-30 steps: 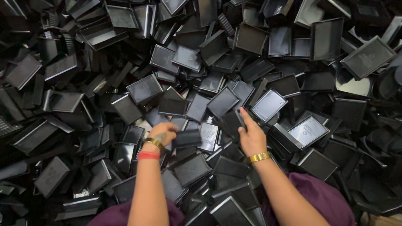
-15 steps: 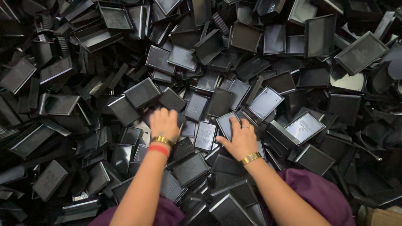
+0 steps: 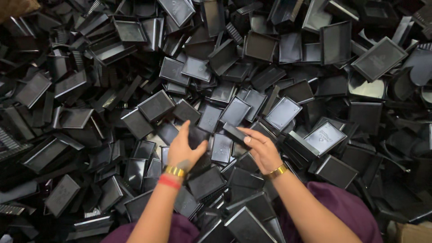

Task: The person sits on the floor and repeatedly picks up small black plastic components from a large pile. They inspect each piece by turning it over in their hands and then place it into a cardboard box to the right.

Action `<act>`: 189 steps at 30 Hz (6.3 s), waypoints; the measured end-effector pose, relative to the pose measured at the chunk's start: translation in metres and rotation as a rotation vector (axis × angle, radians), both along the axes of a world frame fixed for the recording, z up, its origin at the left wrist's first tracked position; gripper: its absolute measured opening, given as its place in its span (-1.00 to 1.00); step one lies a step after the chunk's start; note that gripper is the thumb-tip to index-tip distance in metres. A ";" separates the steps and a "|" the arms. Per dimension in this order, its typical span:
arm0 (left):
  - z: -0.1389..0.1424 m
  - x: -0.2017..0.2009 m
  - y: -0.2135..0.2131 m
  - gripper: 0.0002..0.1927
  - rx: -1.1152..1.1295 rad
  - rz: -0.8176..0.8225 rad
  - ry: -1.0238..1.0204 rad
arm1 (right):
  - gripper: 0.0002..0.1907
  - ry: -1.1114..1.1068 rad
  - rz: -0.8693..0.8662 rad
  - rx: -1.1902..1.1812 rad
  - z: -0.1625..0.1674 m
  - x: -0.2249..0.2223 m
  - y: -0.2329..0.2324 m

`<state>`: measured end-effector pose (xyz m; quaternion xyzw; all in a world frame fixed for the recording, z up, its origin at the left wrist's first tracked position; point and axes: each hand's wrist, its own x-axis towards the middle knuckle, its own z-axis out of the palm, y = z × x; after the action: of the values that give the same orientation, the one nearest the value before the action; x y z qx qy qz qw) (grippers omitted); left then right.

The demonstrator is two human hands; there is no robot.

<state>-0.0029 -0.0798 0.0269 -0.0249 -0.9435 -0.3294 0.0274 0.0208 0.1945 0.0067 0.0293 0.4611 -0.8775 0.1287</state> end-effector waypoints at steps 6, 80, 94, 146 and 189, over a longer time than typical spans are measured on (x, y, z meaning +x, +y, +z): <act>0.058 0.061 0.053 -0.17 1.245 0.163 -0.324 | -0.49 0.150 0.174 -0.121 0.022 0.018 -0.010; 0.023 0.025 0.086 -0.80 0.922 0.286 -0.327 | -0.28 0.253 0.321 0.705 -0.011 0.031 -0.008; -0.054 -0.023 -0.070 -0.88 -0.729 0.512 -0.078 | -0.53 -0.151 -0.007 0.178 0.018 0.016 -0.004; -0.030 -0.030 -0.082 -0.74 -0.458 0.466 -0.492 | -0.37 0.420 0.924 -0.338 0.065 0.032 0.055; -0.075 -0.047 -0.121 -0.09 0.143 0.779 0.250 | -0.44 -0.399 0.077 -0.132 0.019 0.017 -0.003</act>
<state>-0.0499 -0.2009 -0.0477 0.2961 -0.8465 -0.3538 0.2657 0.0374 0.1919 0.0260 0.1763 0.3688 -0.8771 0.2524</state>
